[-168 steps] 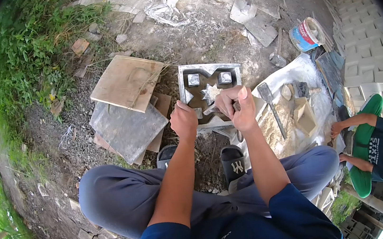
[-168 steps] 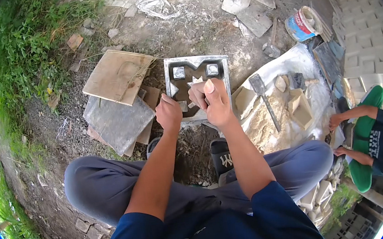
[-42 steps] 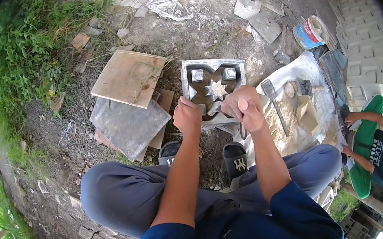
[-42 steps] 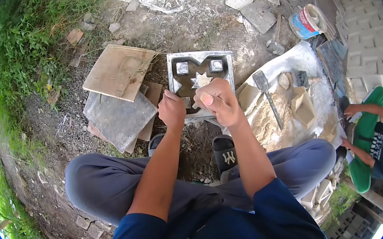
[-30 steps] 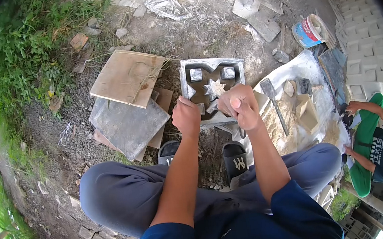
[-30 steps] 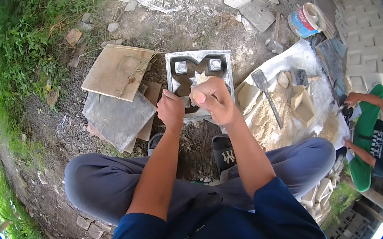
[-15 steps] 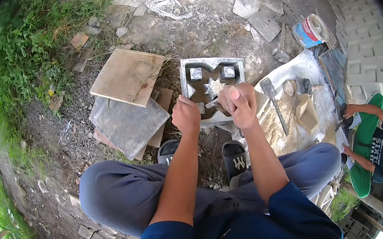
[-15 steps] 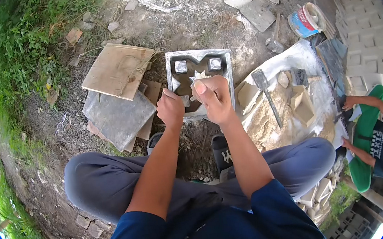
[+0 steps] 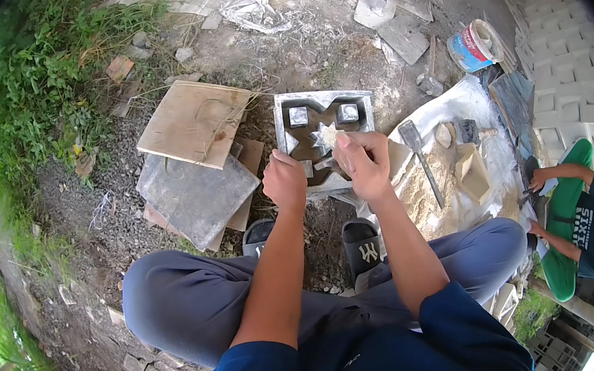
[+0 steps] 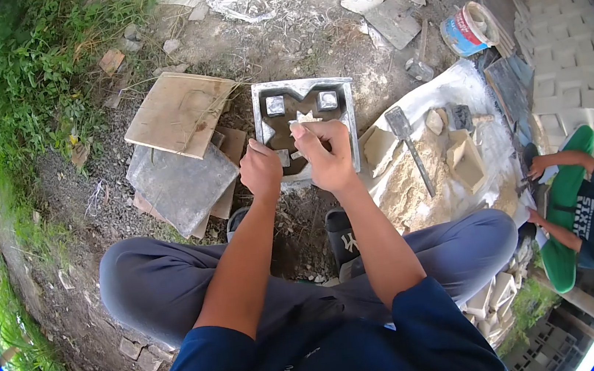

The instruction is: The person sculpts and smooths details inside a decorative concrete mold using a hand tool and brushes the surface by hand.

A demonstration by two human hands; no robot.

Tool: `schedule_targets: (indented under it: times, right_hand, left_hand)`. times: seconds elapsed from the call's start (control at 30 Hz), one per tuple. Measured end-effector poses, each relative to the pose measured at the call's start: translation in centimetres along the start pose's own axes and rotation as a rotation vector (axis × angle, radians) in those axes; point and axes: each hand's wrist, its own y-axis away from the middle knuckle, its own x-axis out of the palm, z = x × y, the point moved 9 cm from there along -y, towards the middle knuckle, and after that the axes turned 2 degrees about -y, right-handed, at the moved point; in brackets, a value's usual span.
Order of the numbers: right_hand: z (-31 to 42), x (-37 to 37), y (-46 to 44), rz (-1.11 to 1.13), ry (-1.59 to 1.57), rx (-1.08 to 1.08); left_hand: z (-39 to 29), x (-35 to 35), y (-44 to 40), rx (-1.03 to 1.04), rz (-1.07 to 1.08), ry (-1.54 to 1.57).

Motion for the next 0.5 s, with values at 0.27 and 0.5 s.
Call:
schedule_targets:
  times: [0.27, 0.5]
  right_hand:
    - [4.9, -2.4, 1.3, -0.228, -0.168, -0.176]
    - [1.5, -4.0, 3.9, -0.398, 0.080, -0.116]
  left_hand:
    - [0.0, 0.4, -0.3, 0.058, -0.100, -0.026]
    - [0.1, 0.2, 0.0, 0.053, -0.119, -0.049]
